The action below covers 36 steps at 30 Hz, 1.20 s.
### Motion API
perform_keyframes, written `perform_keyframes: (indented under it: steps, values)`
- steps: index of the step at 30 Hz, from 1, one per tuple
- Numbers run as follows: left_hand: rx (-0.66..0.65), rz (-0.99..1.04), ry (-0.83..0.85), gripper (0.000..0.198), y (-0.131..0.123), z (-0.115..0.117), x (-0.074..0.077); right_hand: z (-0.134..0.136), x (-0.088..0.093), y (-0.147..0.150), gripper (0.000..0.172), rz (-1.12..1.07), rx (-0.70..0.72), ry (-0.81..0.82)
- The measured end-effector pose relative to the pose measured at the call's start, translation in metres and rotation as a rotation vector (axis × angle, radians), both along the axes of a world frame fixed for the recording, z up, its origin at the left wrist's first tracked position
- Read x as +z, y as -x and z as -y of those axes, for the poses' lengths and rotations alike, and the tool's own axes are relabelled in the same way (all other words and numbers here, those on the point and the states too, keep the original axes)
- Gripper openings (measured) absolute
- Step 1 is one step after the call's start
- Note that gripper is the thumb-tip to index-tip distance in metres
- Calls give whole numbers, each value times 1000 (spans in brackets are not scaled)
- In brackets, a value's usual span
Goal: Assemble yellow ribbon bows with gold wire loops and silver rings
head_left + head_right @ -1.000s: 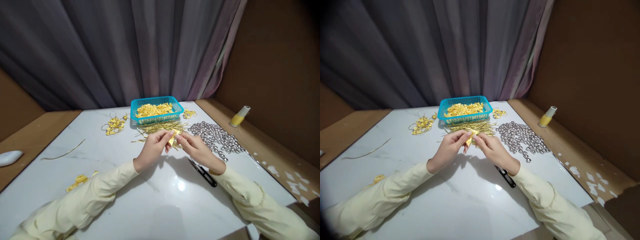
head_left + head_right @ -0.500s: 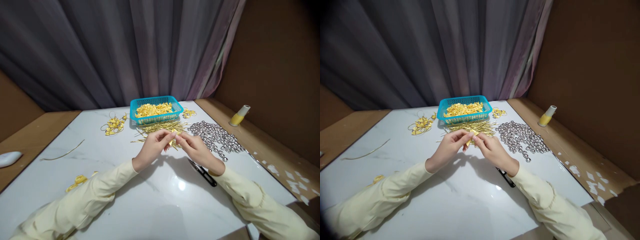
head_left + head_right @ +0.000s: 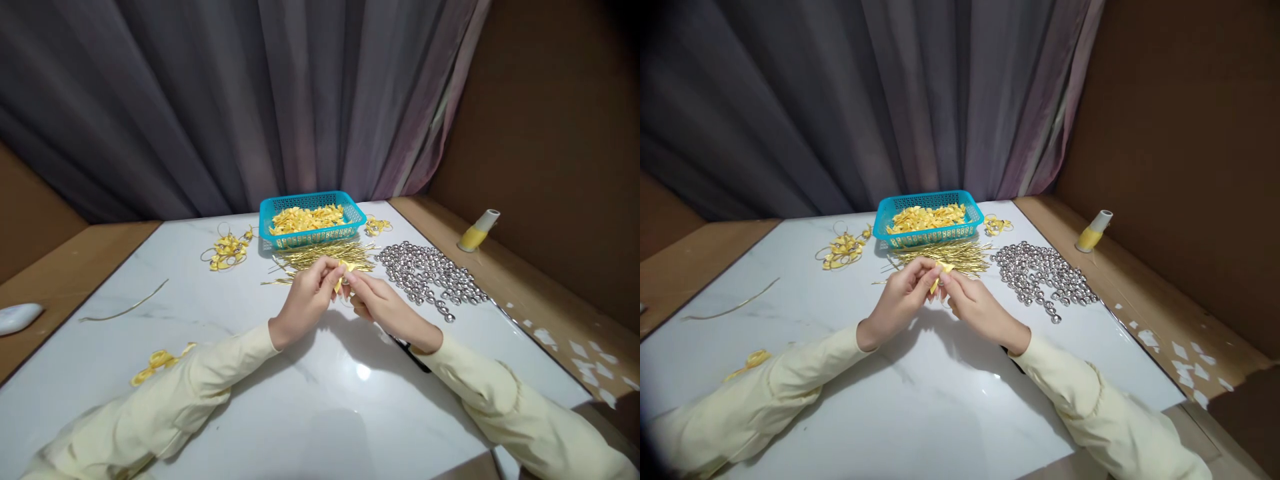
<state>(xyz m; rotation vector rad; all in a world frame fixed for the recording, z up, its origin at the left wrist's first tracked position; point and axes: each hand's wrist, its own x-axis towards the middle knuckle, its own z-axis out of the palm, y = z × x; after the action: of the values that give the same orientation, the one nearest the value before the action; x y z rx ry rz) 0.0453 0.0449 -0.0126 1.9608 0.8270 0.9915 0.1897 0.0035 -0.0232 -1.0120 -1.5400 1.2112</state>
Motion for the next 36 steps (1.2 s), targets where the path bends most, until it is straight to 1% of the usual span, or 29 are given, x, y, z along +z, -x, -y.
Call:
perform_keyframes:
  steps: [3, 5, 8, 13, 18, 20, 23, 25, 29, 32, 36]
  values:
    - [18, 34, 33, 17, 0, 0, 0, -3, -3, -2, 28, -193, 120, 134]
    - [1, 52, 55, 17, 0, 0, 1, -5, -3, -5, 27, -231, 173, 169]
    - [-42, 25, 50, 18, 0, 0, 4, -8, -3, -9, 26, -237, 211, 196]
    - [-64, -54, 6, 20, 1, -1, 7, -9, -3, -11, 25, -268, 202, 189]
    - [-84, -27, 22, 15, 1, -2, 5, -8, 0, -9, 25, -253, 141, 162]
    - [-60, -15, 16, 15, 1, -3, 5, -9, 0, -10, 26, -206, 130, 141]
    - [-32, -3, -4, 14, 3, -4, 6, -12, 0, -14, 21, -72, 93, 131]
    - [-28, -2, -20, 14, 3, -4, 7, -13, 0, -17, 26, 57, 69, 110]
    - [-51, 15, -28, 14, 4, -5, 13, -14, 2, -23, 29, 305, 102, -41]
    - [-68, 54, -20, 13, 5, -5, 17, -13, 3, -27, 33, 373, 106, -94]
    - [-75, 82, 14, 13, 5, -6, 24, -13, 6, -34, 35, 434, 45, -148]
